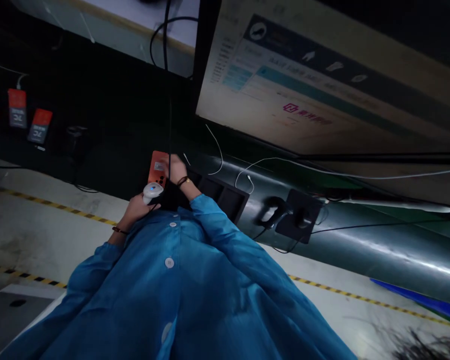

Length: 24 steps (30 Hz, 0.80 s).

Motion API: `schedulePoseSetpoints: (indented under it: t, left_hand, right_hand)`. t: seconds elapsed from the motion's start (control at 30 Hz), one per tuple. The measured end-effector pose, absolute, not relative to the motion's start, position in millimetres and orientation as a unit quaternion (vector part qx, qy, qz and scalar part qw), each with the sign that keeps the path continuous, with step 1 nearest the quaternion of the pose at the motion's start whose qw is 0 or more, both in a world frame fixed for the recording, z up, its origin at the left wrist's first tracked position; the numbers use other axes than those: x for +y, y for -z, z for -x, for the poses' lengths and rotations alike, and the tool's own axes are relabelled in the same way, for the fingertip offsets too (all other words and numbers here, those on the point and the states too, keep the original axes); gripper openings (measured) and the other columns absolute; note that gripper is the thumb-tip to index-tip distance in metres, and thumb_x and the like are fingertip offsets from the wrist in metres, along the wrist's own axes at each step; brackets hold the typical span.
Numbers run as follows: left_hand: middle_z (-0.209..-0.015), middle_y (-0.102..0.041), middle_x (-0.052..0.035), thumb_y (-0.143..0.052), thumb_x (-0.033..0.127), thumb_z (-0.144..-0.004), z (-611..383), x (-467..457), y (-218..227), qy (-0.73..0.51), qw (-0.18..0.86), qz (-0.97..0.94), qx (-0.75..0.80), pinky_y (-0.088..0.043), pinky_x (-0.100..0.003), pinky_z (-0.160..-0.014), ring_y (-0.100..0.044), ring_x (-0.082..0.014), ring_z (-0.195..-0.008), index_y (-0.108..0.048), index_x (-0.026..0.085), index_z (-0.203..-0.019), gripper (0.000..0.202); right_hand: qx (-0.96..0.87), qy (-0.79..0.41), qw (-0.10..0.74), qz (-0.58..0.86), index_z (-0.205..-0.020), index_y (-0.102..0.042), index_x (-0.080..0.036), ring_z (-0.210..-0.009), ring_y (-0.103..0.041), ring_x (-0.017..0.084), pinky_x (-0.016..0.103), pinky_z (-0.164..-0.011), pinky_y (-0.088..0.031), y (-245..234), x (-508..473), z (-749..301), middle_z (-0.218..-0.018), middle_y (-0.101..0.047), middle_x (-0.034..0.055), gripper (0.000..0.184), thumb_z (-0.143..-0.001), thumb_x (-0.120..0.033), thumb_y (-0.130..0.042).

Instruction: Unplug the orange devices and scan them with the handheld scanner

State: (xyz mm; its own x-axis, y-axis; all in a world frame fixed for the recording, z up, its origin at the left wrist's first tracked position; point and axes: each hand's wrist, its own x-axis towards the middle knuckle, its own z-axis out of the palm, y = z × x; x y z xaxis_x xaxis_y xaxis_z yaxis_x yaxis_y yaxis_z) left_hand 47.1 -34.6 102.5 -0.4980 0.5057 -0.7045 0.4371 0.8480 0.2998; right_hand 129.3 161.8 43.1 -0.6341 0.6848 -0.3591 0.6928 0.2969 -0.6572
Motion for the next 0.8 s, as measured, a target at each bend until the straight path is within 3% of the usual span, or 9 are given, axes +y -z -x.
schedulePoseSetpoints:
  t: [0.1, 0.2, 0.3, 0.43, 0.63, 0.8]
  left_hand:
    - [-0.110, -0.073, -0.0123, -0.087, 0.040, -0.071, -50.1, -24.7, -104.2, -0.054, 0.408, -0.250, 0.877, -0.054, -0.029, -0.085, -0.067, -0.0327, -0.112, -0.072, 0.015, -0.115, 0.054]
    - [-0.111, -0.073, -0.0113, -0.084, 0.043, -0.074, -47.2, -15.8, -105.0, -0.080, 0.400, -0.234, 0.882, -0.054, -0.029, -0.085, -0.067, -0.0312, -0.113, -0.071, 0.015, -0.120, 0.055]
    - [-0.111, -0.074, -0.0099, -0.083, 0.041, -0.076, -44.5, -8.5, -104.2, -0.113, 0.401, -0.218, 0.883, -0.054, -0.028, -0.087, -0.068, -0.0288, -0.111, -0.071, 0.014, -0.119, 0.052]
    - [-0.107, -0.075, -0.0071, -0.084, 0.038, -0.074, -46.9, -4.0, -99.7, -0.158, 0.410, -0.203, 0.875, -0.055, -0.025, -0.088, -0.070, -0.0254, -0.106, -0.072, 0.015, -0.118, 0.051]
    - [-0.120, -0.072, -0.0046, -0.082, 0.038, -0.078, -52.3, -2.2, -101.2, -0.187, 0.410, -0.186, 0.873, -0.053, -0.027, -0.096, -0.066, -0.0265, -0.118, -0.068, 0.021, -0.129, 0.056]
    - [-0.120, -0.072, -0.0099, -0.083, 0.038, -0.077, -53.9, 4.2, -114.7, -0.181, 0.395, -0.165, 0.885, -0.052, -0.033, -0.098, -0.064, -0.0309, -0.122, -0.067, 0.015, -0.129, 0.058]
  right_hand:
    - [0.757, 0.382, 0.038, -0.528, -0.133, -0.062, -0.009, -0.134, -0.051, 0.027, 0.041, -0.115, -0.042, -32.6, 194.6, -157.1, -0.136, -0.059, 0.0176, 0.037, -0.103, -0.018, -0.042]
    - [0.710, 0.401, 0.106, -0.569, -0.123, -0.069, -0.011, -0.118, -0.063, 0.029, 0.039, -0.102, -0.051, -14.6, 221.4, -168.1, -0.123, -0.068, 0.0169, 0.031, -0.099, -0.027, -0.057]
    - [0.696, 0.420, 0.136, -0.566, -0.116, -0.073, -0.016, -0.113, -0.066, 0.025, 0.034, -0.097, -0.053, -1.8, 232.3, -164.3, -0.120, -0.070, 0.0132, 0.031, -0.091, -0.034, -0.070]
    - [0.691, 0.431, 0.158, -0.559, -0.107, -0.075, -0.015, -0.112, -0.066, 0.026, 0.034, -0.096, -0.054, 3.0, 234.7, -154.9, -0.118, -0.071, 0.0139, 0.033, -0.079, -0.031, -0.082]
    - [0.680, 0.434, 0.169, -0.567, -0.110, -0.076, -0.012, -0.116, -0.066, 0.030, 0.040, -0.098, -0.054, 1.1, 234.7, -151.3, -0.121, -0.069, 0.0171, 0.029, -0.081, -0.014, -0.072]
    - [0.681, 0.446, 0.151, -0.561, -0.111, -0.077, -0.015, -0.116, -0.065, 0.027, 0.036, -0.100, -0.053, -1.9, 232.4, -154.5, -0.121, -0.071, 0.0135, 0.028, -0.085, -0.012, -0.067]
